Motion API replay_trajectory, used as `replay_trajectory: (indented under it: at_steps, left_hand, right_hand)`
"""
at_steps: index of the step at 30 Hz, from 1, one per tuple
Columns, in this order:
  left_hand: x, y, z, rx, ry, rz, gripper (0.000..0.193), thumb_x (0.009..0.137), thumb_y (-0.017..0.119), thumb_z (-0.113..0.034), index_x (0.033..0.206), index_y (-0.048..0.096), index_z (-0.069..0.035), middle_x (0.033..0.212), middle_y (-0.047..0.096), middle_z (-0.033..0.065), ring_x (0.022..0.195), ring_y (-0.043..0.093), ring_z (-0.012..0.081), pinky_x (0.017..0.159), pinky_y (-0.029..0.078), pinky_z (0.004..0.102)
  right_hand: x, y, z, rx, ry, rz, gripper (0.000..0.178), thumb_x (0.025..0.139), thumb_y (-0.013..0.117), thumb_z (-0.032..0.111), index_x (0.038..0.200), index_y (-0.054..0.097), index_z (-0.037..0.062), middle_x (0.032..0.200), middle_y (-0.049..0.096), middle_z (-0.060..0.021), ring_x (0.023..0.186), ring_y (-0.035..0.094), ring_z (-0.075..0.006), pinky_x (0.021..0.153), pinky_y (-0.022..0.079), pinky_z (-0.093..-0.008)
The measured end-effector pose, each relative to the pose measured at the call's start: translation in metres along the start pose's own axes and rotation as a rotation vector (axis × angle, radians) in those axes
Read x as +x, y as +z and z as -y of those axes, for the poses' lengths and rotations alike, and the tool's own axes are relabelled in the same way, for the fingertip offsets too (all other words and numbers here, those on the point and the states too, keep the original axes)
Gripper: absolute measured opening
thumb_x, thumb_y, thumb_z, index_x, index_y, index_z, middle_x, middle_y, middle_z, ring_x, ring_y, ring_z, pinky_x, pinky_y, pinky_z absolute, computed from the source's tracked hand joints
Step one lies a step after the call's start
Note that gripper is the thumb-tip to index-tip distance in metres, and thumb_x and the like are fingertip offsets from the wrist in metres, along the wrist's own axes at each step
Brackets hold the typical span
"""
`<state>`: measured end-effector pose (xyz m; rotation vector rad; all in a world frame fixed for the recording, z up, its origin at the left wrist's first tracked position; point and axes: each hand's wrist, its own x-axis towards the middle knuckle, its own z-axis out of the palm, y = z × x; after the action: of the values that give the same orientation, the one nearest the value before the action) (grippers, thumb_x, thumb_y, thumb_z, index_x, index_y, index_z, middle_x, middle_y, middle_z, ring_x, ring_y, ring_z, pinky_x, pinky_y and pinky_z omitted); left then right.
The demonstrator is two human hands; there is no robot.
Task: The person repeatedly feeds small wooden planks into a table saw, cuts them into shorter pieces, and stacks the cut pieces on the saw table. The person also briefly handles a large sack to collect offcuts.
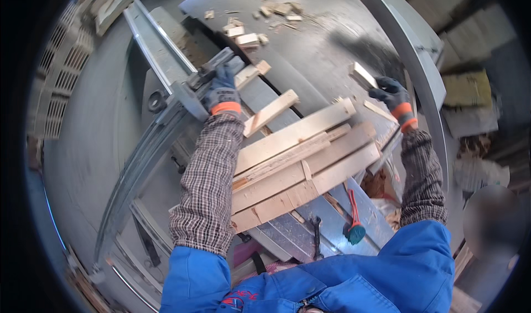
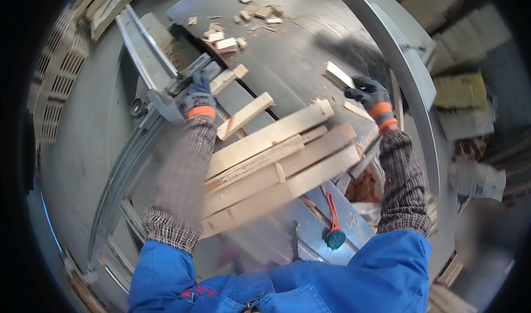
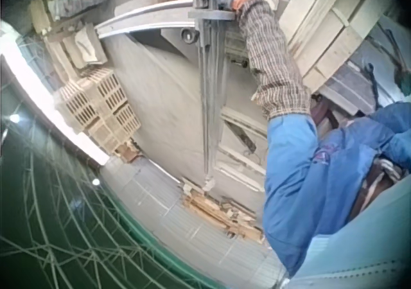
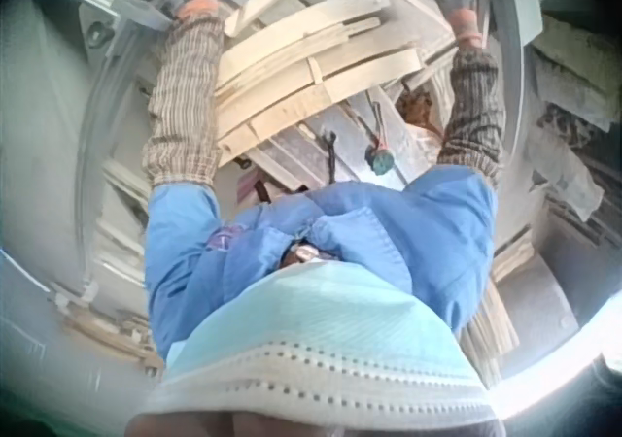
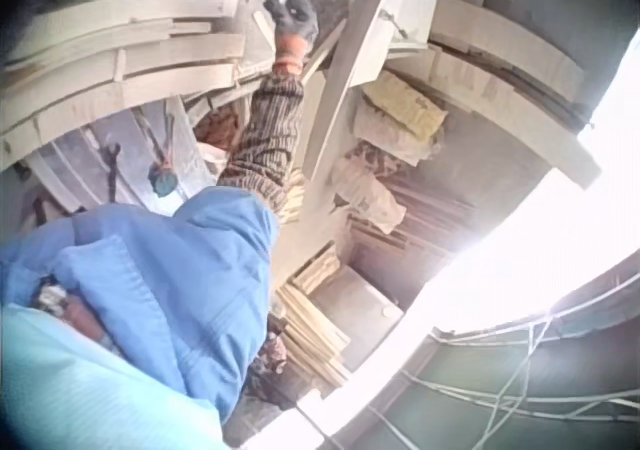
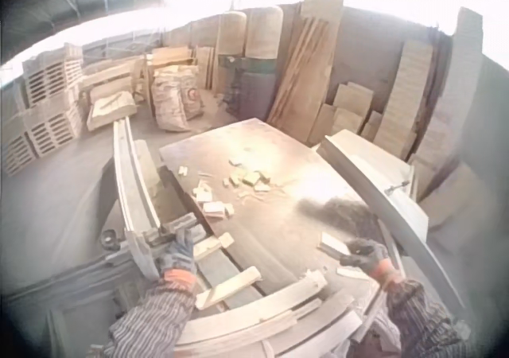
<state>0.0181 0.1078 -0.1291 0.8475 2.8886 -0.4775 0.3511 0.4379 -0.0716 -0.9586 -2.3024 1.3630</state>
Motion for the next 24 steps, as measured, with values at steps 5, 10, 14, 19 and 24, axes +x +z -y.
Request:
replay_trajectory:
  at_steps: [5, 10, 14, 19, 24]
  left_hand:
    - [0.001, 0.043, 0.016, 0.047, 0.140, -0.178, 0.068, 0.087, 0.056, -0.020, 0.149, 0.029, -0.014, 0.149, 0.035, 0.0146, 0.134, 0.040, 0.0334, 0.107, 0.040, 0.0389]
    - [-0.005, 0.036, 0.015, -0.142, -0.023, -0.184, 0.058, 0.084, 0.070, -0.030, 0.137, 0.048, -0.018, 0.144, 0.043, 0.0168, 0.129, 0.048, 0.0366, 0.102, 0.045, 0.0432]
    - [-0.041, 0.003, -0.021, 0.015, -0.069, -0.167, 0.063, 0.083, 0.071, -0.041, 0.136, 0.049, -0.013, 0.142, 0.047, 0.0181, 0.128, 0.048, 0.0354, 0.101, 0.046, 0.0420]
    - [-0.021, 0.023, 0.019, -0.095, -0.134, -0.129, 0.083, 0.067, 0.077, -0.055, 0.127, 0.057, -0.001, 0.129, 0.058, 0.0213, 0.122, 0.054, 0.0322, 0.102, 0.045, 0.0405]
    - [-0.064, -0.078, -0.038, -0.006, 0.024, 0.103, 0.069, 0.068, 0.078, -0.050, 0.122, 0.063, -0.009, 0.125, 0.063, 0.0136, 0.116, 0.059, 0.0298, 0.097, 0.049, 0.0393]
  right_hand:
    - [-0.140, -0.116, -0.049, 0.054, 0.116, -0.237, 0.041, 0.078, 0.081, 0.016, 0.112, 0.068, -0.0014, 0.090, 0.070, -0.0044, 0.077, 0.060, -0.0087, 0.070, 0.049, -0.0233]
    - [-0.300, -0.164, -0.129, 0.192, 0.708, -0.584, 0.044, 0.075, 0.084, 0.033, 0.101, 0.072, 0.0005, 0.077, 0.068, -0.0025, 0.058, 0.057, -0.0094, 0.054, 0.045, -0.0236]
    - [-0.389, -0.142, -0.207, 0.102, 0.939, -0.510, 0.046, 0.072, 0.084, 0.041, 0.097, 0.072, 0.0045, 0.070, 0.063, -0.0017, 0.052, 0.053, -0.0098, 0.049, 0.041, -0.0241]
    - [-0.373, -0.099, -0.254, 0.272, 1.017, -0.230, 0.045, 0.080, 0.075, 0.047, 0.104, 0.070, 0.0092, 0.072, 0.063, -0.0019, 0.051, 0.051, -0.0117, 0.047, 0.040, -0.0276]
    - [-0.363, -0.087, -0.253, 0.257, 0.925, -0.354, 0.043, 0.084, 0.072, 0.041, 0.116, 0.064, 0.0134, 0.086, 0.067, 0.0003, 0.059, 0.058, -0.0110, 0.049, 0.043, -0.0255]
